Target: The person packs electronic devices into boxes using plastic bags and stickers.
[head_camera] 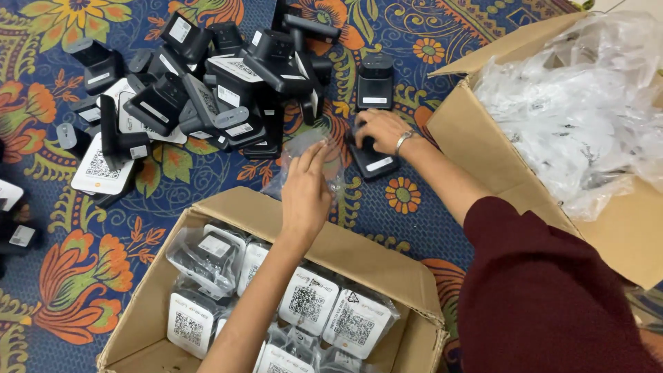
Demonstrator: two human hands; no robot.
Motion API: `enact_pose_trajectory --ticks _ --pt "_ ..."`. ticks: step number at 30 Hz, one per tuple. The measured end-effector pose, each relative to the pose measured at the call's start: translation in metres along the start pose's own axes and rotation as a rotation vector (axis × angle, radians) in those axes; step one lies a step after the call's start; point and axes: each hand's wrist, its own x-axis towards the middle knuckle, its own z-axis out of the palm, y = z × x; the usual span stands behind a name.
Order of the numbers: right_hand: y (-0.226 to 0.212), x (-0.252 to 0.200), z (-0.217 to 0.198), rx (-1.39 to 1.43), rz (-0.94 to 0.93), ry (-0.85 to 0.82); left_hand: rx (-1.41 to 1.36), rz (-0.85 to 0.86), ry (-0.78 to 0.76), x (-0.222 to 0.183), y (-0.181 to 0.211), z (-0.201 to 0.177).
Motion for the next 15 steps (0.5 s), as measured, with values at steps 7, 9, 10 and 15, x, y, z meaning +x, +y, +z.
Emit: enact_pose_trajectory --ticks 7,9,10,15 --pt "-0.006 -0.034 0.016 0.285 0.368 0.241 0.002 0.003 0.012 0.002 0.004 0.002" --pt "0.007 -0.043 0.027 0.134 0.368 0.316 0.007 -0.006 0.013 0.001 0.004 0.0" --pt "0.002 -0.053 0.031 0.133 0.368 0.319 0.008 -0.004 0.014 0.0 0.004 -0.002" --pt "-0.032 -0.092 0.033 -0.005 0.514 -0.092 0.034 -0.022 0.009 0.0 0.004 -0.009"
